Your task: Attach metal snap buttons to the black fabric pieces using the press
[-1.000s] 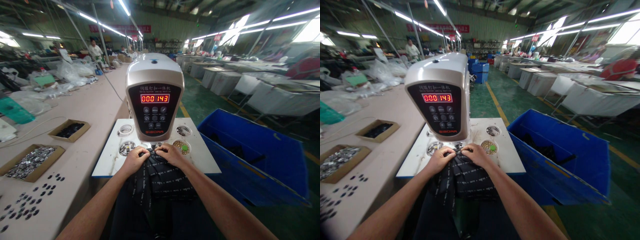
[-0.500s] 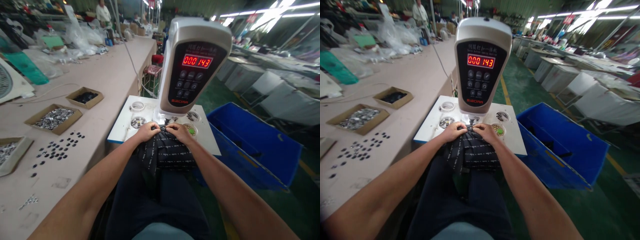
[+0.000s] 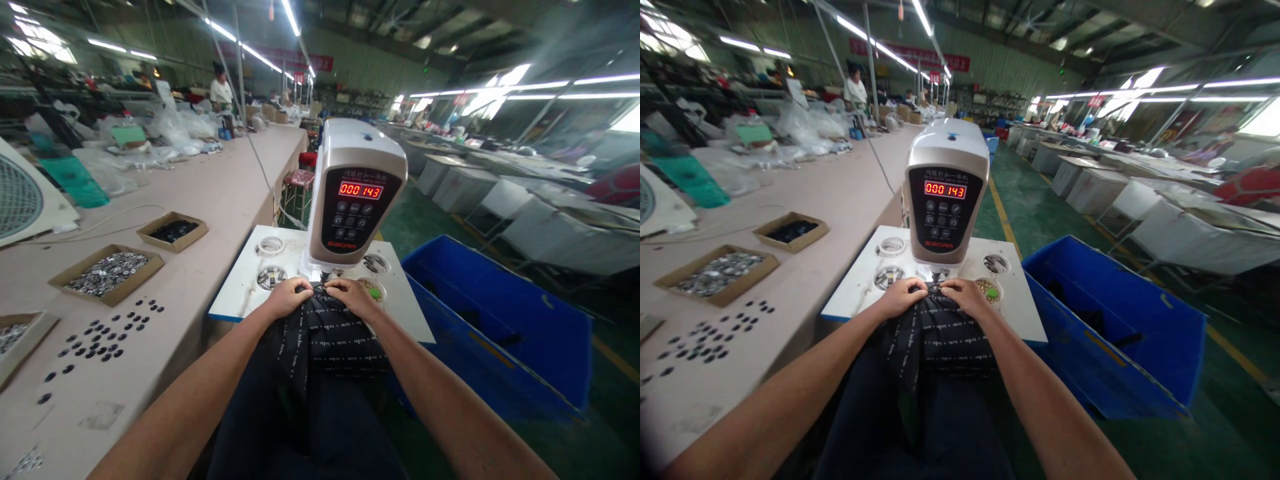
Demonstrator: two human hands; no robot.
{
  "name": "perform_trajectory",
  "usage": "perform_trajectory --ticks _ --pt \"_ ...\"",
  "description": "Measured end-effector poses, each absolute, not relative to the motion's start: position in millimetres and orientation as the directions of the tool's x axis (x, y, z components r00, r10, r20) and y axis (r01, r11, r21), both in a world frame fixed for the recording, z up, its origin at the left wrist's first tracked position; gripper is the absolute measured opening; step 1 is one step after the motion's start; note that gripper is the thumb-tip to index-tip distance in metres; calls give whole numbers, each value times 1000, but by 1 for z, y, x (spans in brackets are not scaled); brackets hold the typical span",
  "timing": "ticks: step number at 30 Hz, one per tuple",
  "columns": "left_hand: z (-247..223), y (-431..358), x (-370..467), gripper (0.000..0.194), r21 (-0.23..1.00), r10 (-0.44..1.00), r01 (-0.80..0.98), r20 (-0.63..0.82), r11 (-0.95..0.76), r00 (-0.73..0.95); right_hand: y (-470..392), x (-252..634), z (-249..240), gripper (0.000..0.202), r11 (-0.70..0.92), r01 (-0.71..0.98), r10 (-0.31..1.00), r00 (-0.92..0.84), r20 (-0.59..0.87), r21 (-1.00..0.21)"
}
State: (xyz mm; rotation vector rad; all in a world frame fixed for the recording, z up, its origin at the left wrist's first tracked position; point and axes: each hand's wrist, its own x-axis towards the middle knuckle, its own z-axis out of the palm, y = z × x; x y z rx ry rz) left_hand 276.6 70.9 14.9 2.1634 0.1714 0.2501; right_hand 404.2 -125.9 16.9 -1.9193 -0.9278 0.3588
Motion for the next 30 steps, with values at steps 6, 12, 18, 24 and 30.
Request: perform_trajectory --ticks 6,12,18,24,30 --pt "16 69 276 23 816 215 38 106 -576 971 -127 406 17 23 -274 438 735 669 108 -856" --pt "17 68 276 22 816 206 27 113 -578 972 -128 405 17 24 -269 437 739 665 107 -859" --pt "19 67 276 22 814 203 26 113 -580 973 -128 404 19 23 -268 435 731 673 113 -860" --pt "19 67 275 22 812 204 38 101 -582 974 -129 402 22 21 -263 423 730 675 108 -867" --pt "22 66 274 23 807 219 61 86 -588 972 -128 404 21 22 -243 376 728 680 88 -894"
